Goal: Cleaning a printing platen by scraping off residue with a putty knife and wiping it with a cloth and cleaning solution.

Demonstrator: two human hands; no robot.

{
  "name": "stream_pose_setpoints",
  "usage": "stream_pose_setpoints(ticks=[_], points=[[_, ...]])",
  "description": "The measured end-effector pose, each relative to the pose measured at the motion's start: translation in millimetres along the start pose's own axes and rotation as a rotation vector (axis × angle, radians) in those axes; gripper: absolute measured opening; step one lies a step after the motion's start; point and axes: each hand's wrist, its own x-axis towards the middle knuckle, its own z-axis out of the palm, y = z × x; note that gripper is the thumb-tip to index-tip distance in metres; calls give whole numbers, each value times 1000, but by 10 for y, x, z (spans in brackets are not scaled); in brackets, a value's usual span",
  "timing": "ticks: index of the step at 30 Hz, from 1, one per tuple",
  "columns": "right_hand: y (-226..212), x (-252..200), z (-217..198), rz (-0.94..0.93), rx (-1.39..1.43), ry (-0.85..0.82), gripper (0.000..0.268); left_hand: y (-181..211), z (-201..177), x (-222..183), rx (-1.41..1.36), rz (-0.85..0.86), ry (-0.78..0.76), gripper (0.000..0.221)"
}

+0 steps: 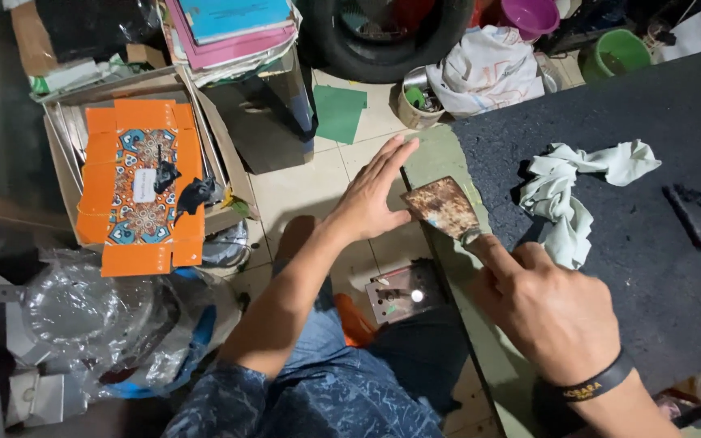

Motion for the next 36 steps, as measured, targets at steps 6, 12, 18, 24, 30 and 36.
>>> stream_pose_setpoints(ticks=[6, 12, 18, 24, 30, 36], points=[[-89, 24, -24, 15, 47, -80, 28, 25, -16, -8, -16, -14, -9, 112], [-181, -41, 32, -6, -4, -108, 50, 153, -78, -9, -43, -85, -38, 114], [-214, -37, 28, 7, 79, -118, 46, 127, -51, -9, -37, -78, -26, 119], [-218, -38, 17, 9, 64, -107, 42, 55, -29, -42, -58, -18, -9, 119], [-214, -37, 8, 19, 94, -184, 51, 64, -35, -43, -51, -10, 2, 117], [-214, -67, 36, 1, 44, -146, 46, 65, -17, -26, -52, -10, 15, 111]])
